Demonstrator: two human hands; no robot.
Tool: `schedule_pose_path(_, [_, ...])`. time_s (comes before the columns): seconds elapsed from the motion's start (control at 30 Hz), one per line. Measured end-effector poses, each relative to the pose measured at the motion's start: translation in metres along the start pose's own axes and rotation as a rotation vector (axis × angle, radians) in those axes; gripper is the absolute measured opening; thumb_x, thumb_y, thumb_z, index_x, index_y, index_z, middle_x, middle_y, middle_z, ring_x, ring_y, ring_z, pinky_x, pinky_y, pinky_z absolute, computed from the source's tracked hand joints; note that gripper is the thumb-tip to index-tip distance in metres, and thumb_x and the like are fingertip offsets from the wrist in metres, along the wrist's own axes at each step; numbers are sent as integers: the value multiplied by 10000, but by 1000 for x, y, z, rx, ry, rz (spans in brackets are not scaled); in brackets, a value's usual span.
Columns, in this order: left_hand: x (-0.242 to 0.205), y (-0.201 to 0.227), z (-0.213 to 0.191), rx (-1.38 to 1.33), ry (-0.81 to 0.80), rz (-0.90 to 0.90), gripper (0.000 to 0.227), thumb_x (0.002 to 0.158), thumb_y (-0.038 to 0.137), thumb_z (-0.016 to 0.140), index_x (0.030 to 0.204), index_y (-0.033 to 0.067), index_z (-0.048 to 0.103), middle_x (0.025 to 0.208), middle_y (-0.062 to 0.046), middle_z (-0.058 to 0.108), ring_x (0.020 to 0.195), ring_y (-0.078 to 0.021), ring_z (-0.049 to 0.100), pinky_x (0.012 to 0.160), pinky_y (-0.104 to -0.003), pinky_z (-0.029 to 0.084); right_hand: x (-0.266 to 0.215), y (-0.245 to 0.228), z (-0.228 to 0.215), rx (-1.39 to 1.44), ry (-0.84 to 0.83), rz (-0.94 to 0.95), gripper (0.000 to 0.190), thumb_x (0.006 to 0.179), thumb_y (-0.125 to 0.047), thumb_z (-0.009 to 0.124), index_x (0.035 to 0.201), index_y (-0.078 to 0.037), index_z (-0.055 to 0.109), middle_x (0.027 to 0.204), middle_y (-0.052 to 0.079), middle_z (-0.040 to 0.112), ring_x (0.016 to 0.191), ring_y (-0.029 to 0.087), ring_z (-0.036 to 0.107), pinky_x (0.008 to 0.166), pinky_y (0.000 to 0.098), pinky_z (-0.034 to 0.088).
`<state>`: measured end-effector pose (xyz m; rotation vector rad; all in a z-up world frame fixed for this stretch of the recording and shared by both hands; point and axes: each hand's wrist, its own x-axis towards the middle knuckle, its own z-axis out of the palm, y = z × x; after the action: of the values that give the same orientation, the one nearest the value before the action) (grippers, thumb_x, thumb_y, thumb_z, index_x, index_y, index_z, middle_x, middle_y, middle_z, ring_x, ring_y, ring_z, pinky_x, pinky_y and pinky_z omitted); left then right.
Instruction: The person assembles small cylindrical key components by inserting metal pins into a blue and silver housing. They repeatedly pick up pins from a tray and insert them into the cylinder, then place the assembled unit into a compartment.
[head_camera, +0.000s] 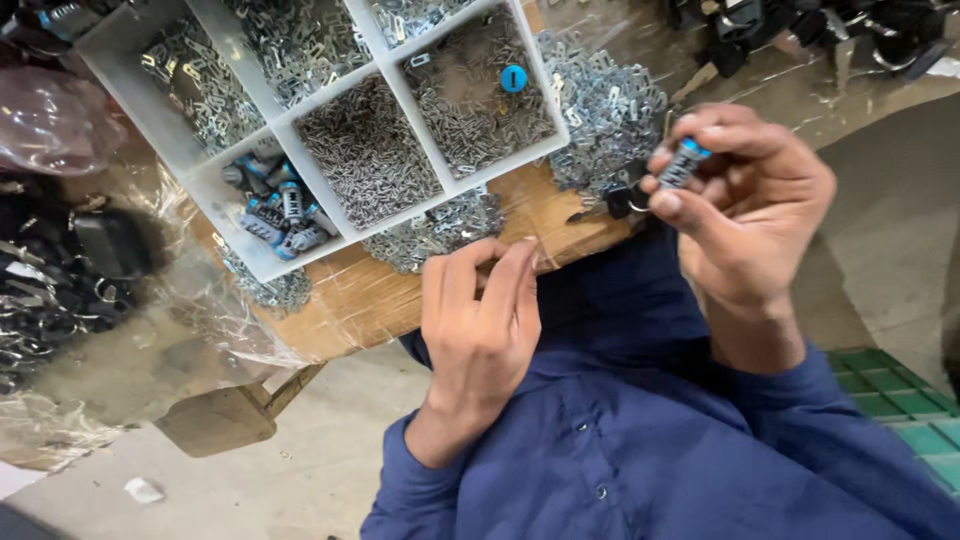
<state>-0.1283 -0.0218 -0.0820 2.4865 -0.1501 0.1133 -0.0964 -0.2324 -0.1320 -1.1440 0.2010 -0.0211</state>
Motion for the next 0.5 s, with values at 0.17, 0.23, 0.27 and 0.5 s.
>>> schedule_pose_path(0.17, [9,1,-4,163,-75,52,436,948,199,812,1358,136,680,994,-76,590,852,-270,557,755,-399,488,-4,-10,-7,-44,-6,18,360,882,202,742,1184,31,644,1160,206,615,965,249,719,794,334,665])
schedule_pose_path(0.23, [8,0,-7,-1,-81,38,438,1014,181,780,1420,115,629,1093,-77,587,906,-251,560,800,-370,493,-9,-15,-11,-53,-31,27,368,845,192,753,1160,32,653,1143,221,628,951,259,725,765,334,669])
schedule_pose_path(0.27, [9,-1,-9,-80,-87,41,440,1047,173,763,1451,105,604,1143,-78,586,934,-242,561,822,-356,497,-13,-16,-12,-49,-46,36,381,818,177,767,1151,27,657,1143,219,634,950,258,726,761,332,671])
schedule_pose_path(0.5, [7,-6,-4,165,-127,106,439,970,272,781,1366,106,689,987,-69,558,850,-251,529,741,-384,475,-54,-24,-9,-41,-177,138,358,807,136,832,1113,30,678,1158,199,649,960,248,714,769,337,672])
